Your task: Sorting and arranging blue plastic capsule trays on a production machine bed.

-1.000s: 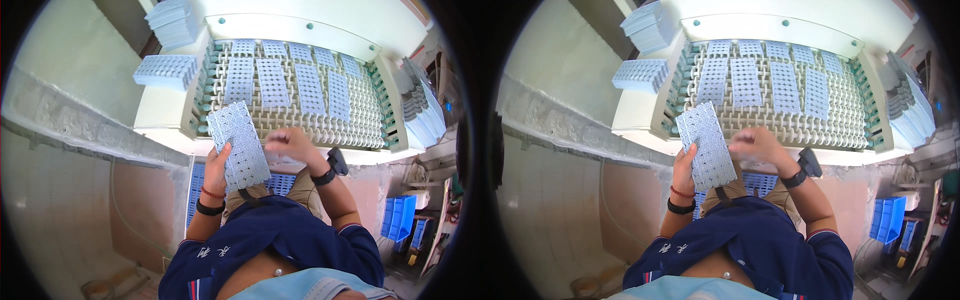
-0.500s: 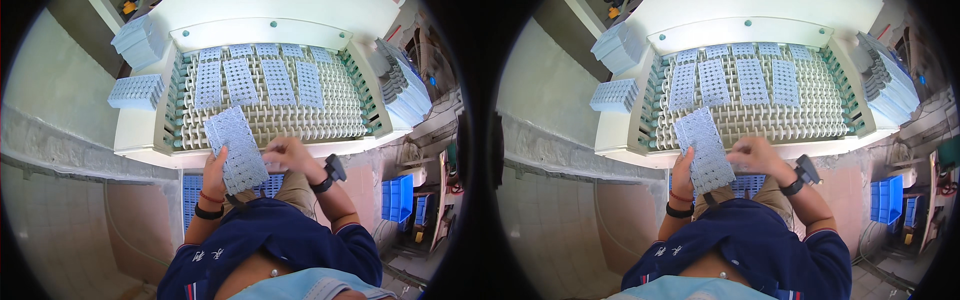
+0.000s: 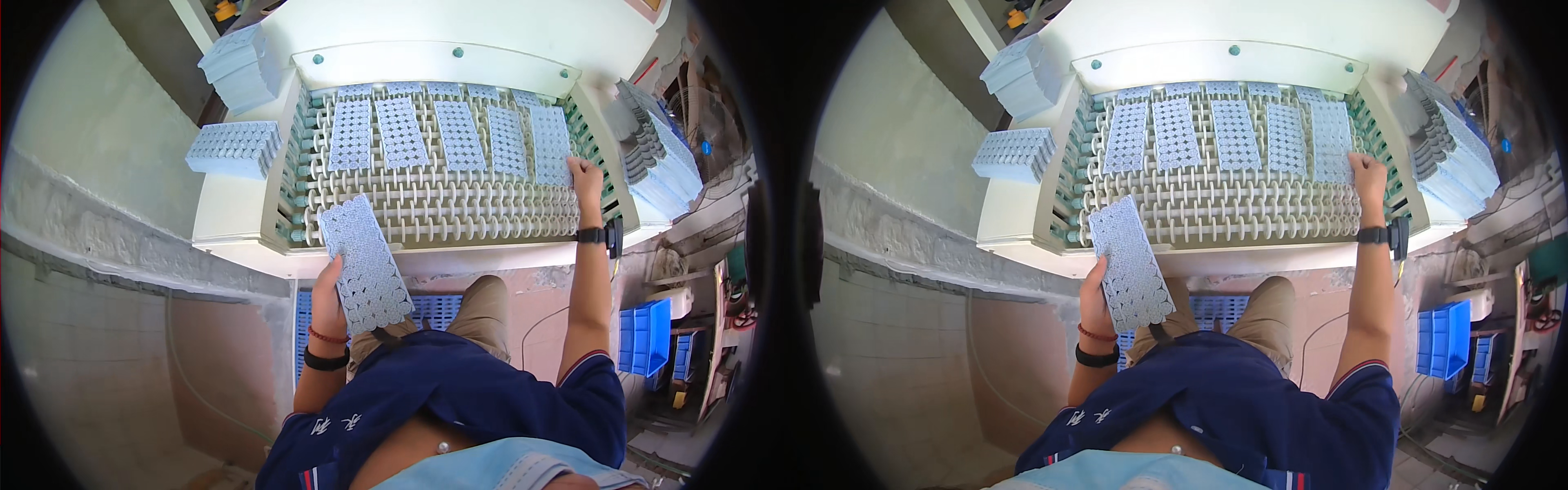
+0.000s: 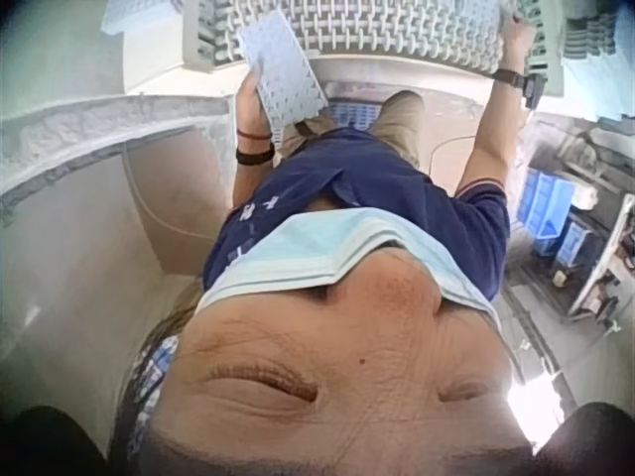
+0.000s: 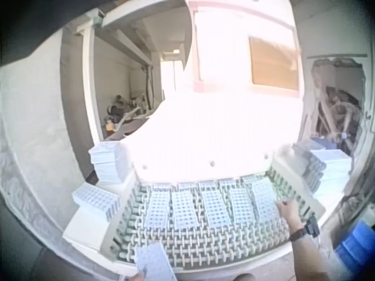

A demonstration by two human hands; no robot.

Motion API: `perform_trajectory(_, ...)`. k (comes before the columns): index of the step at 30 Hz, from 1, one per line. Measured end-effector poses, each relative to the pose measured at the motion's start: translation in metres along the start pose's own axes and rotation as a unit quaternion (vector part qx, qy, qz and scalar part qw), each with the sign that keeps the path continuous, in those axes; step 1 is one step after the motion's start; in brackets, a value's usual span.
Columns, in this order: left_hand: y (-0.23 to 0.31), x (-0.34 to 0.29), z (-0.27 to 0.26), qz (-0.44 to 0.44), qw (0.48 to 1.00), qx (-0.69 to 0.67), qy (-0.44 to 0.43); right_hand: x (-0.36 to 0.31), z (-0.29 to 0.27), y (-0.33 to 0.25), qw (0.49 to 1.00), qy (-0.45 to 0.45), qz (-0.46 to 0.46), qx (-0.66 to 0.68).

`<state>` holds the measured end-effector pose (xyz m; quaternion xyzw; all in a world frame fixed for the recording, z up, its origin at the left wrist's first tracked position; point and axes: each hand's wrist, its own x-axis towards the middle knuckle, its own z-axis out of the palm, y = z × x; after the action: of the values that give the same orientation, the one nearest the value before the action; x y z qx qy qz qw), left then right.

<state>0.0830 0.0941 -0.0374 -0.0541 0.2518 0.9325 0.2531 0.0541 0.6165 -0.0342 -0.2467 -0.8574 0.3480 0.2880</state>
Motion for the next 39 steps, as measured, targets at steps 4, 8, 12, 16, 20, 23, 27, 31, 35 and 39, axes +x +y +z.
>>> perform_trajectory(4, 0.0, -0.005, -0.003, 0.01, 1.0, 0.03, -0.002, 0.0, 0.013, -0.001, 0.963, 0.031, -0.019, -0.266)
perform_trajectory(8, -0.002, -0.008, -0.003, 0.033, 0.994, 0.094, 0.043, -0.049, 0.042, -0.068, 0.993, -0.051, -0.063, -0.08)
perform_trajectory(12, -0.006, 0.003, -0.006, 0.029, 0.991, 0.12, 0.043, -0.162, 0.076, -0.162, 0.897, -0.395, -0.012, 0.196)
perform_trajectory(16, -0.006, 0.003, -0.005, 0.012, 0.991, 0.132, 0.026, -0.221, 0.098, -0.192, 0.768, -0.583, 0.045, 0.263)
perform_trajectory(20, 0.006, -0.012, -0.024, 0.031, 0.991, 0.119, 0.054, -0.215, 0.109, -0.188, 0.771, -0.533, 0.107, 0.332)
perform_trajectory(23, 0.025, -0.025, -0.039, 0.04, 0.998, 0.029, -0.03, -0.188, 0.118, -0.172, 0.813, -0.444, 0.112, 0.36)
perform_trajectory(27, 0.038, -0.04, -0.047, 0.062, 0.995, 0.038, -0.067, -0.176, 0.138, -0.196, 0.854, -0.422, 0.078, 0.293)
perform_trajectory(31, 0.036, -0.041, -0.048, 0.061, 0.995, 0.058, -0.058, -0.184, 0.171, -0.235, 0.822, -0.484, 0.074, 0.291)
perform_trajectory(35, 0.033, -0.039, -0.042, 0.064, 0.995, 0.075, -0.028, -0.187, 0.179, -0.235, 0.836, -0.486, 0.077, 0.242)
perform_trajectory(39, 0.028, -0.033, -0.031, 0.061, 0.995, 0.077, 0.015, -0.202, 0.145, -0.236, 0.833, -0.505, 0.067, 0.217)
